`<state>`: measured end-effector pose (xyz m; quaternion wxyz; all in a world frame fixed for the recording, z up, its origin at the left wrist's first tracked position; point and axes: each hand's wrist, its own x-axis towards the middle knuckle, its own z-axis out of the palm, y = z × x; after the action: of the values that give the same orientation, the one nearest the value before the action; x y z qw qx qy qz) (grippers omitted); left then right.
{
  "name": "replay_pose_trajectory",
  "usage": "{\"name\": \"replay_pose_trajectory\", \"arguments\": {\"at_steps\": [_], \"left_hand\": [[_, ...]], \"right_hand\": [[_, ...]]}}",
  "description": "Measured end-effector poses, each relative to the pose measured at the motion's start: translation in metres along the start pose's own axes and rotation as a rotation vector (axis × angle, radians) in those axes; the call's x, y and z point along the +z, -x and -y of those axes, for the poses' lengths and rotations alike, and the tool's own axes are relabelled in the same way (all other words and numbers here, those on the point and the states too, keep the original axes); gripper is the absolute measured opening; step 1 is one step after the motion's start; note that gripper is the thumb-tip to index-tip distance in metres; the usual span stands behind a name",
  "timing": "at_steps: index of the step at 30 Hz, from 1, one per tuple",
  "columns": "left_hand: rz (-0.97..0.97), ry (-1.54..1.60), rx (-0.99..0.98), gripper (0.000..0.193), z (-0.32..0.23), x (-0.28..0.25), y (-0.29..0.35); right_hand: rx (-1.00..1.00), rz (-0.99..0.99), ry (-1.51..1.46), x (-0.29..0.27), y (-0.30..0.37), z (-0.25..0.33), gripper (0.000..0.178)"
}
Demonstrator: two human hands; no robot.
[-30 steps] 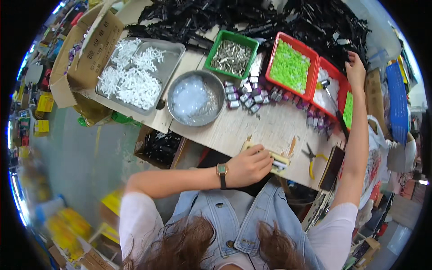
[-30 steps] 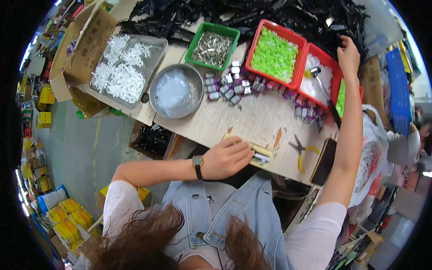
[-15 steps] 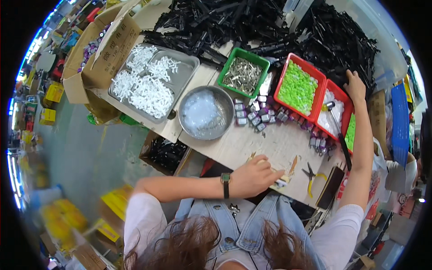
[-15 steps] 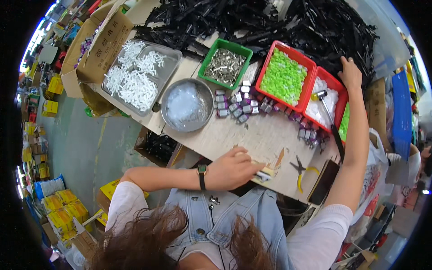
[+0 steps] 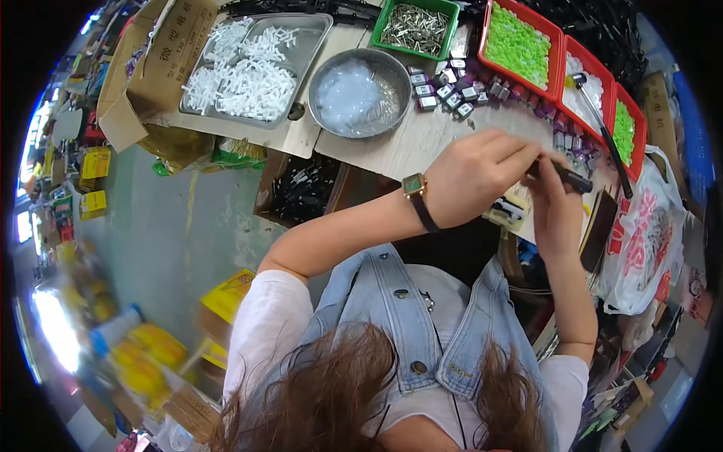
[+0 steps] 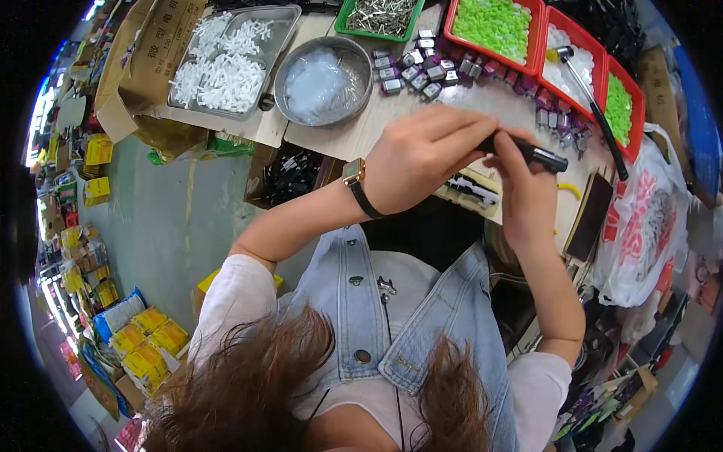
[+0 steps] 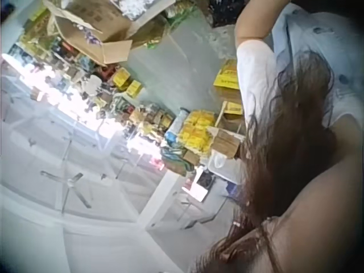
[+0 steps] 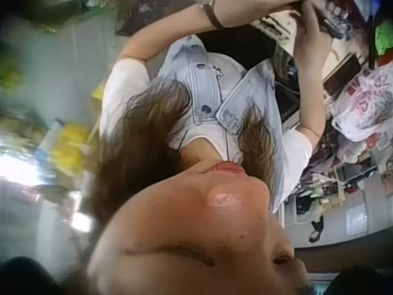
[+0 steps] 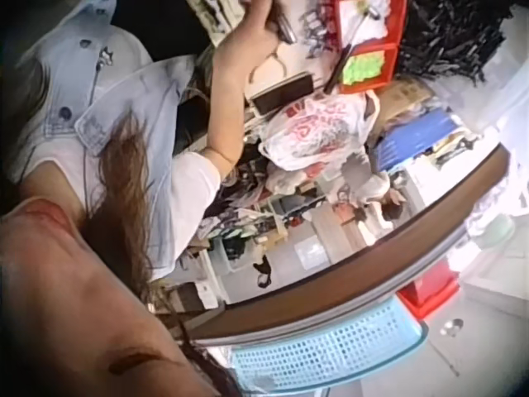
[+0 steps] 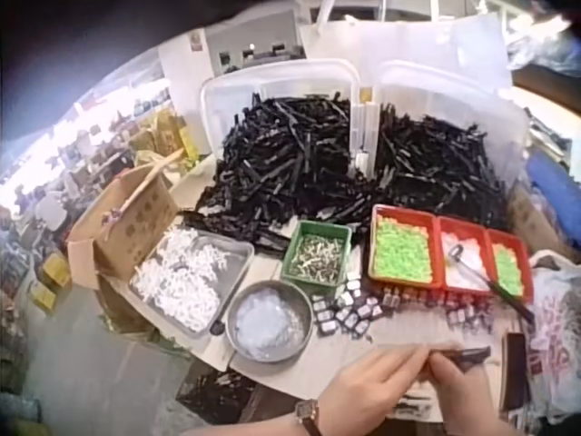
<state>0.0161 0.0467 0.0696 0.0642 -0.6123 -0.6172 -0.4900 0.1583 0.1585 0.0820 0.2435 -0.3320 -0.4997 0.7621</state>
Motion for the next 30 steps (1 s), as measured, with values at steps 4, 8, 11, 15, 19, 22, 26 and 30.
{"name": "replay_pose_trajectory", "arguments": {"at_steps": [4, 8, 11, 15, 19, 22, 26, 30], "left_hand": [[0.247, 0.177, -0.124, 0.035, 0.012, -0.016, 0.028], [0.334, 0.233, -0.097, 0.033, 0.012, -0.011, 0.043], [0.362, 0.167, -0.114, 0.033, 0.010, -0.004, 0.049], [0.406, 0.084, -0.161, 0.034, 0.007, -0.002, 0.049], [0.439, 0.082, -0.222, 0.035, 0.003, -0.005, 0.044], [0.432, 0.127, -0.281, 0.035, 0.000, -0.006, 0.039], [0.423, 0.052, -0.273, 0.037, 0.001, -0.006, 0.041], [0.410, 0.057, -0.301, 0.037, 0.005, -0.011, 0.042]], "right_hand": [[-0.251, 0.027, 0.351, -0.014, 0.025, -0.014, 0.039], [-0.652, 0.170, 0.997, -0.051, 0.034, -0.035, 0.037], [-0.658, 0.161, 1.085, -0.050, 0.033, -0.038, 0.038], [-0.642, 0.203, 1.082, -0.053, 0.025, -0.042, 0.037], [-0.695, 0.229, 1.110, -0.055, 0.021, -0.042, 0.039], [-0.636, 0.262, 1.062, -0.058, 0.017, -0.038, 0.041], [-0.633, 0.252, 1.057, -0.056, 0.016, -0.043, 0.043], [-0.799, 0.238, 1.228, -0.067, 0.002, -0.015, 0.042]]}}
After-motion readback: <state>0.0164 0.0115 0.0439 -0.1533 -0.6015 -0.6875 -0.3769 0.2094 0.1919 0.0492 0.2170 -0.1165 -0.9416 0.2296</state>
